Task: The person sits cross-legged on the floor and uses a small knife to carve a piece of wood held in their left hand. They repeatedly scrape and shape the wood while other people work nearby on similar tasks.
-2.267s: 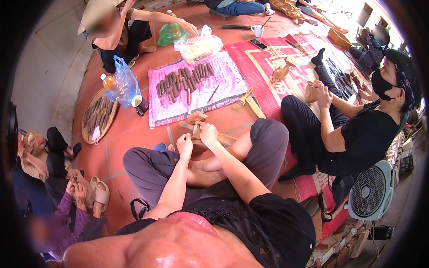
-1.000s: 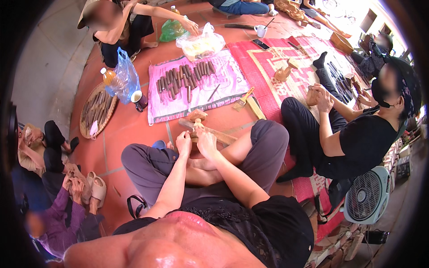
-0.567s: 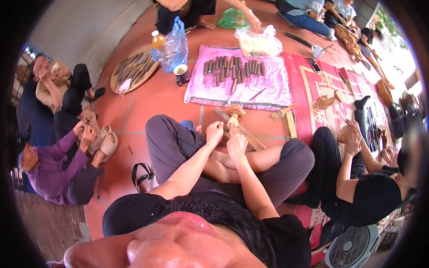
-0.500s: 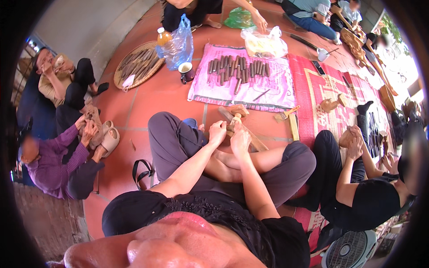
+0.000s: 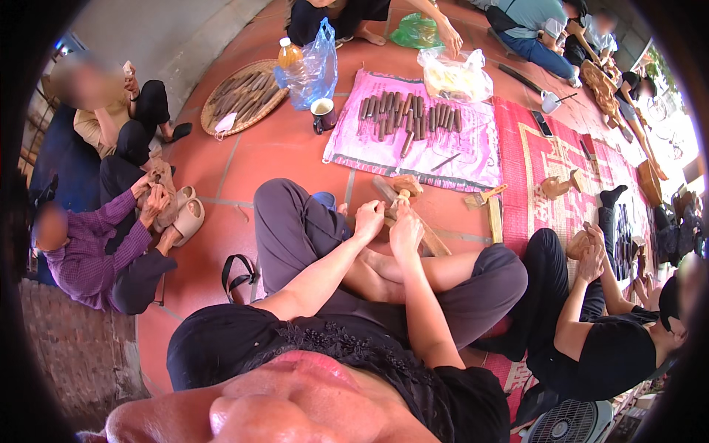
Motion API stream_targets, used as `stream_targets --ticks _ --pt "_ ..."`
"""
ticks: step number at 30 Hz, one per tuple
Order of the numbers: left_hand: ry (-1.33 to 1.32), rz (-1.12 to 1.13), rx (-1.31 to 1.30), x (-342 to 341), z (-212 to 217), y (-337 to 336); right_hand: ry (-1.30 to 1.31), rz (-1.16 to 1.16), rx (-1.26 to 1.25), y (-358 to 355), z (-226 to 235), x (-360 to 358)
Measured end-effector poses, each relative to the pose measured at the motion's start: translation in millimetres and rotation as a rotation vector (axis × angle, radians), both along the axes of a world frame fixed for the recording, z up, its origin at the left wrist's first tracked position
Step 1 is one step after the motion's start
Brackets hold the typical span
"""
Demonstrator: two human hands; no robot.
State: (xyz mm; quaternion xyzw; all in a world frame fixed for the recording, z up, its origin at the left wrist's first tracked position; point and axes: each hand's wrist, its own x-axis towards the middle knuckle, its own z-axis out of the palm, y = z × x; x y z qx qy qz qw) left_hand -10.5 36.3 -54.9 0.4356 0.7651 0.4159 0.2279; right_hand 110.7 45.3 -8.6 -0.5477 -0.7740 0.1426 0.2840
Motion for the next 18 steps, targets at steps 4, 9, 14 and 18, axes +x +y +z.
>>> stream_targets --ticks 4,9,14,18 --pt "-0.024 -0.018 -0.009 5 4 2 0.005 -0.077 -0.129 33 -3 7" --pt "0.004 -0.015 0.029 0 -3 0 0.045 0.000 -0.087 -9 9 2" --pt "-0.012 -0.015 0.013 0 -4 0 0.000 0.022 -0.050 1 8 -1" --pt "-0.001 -0.015 -0.014 3 5 1 -0.005 -0.105 -0.226 34 9 3"
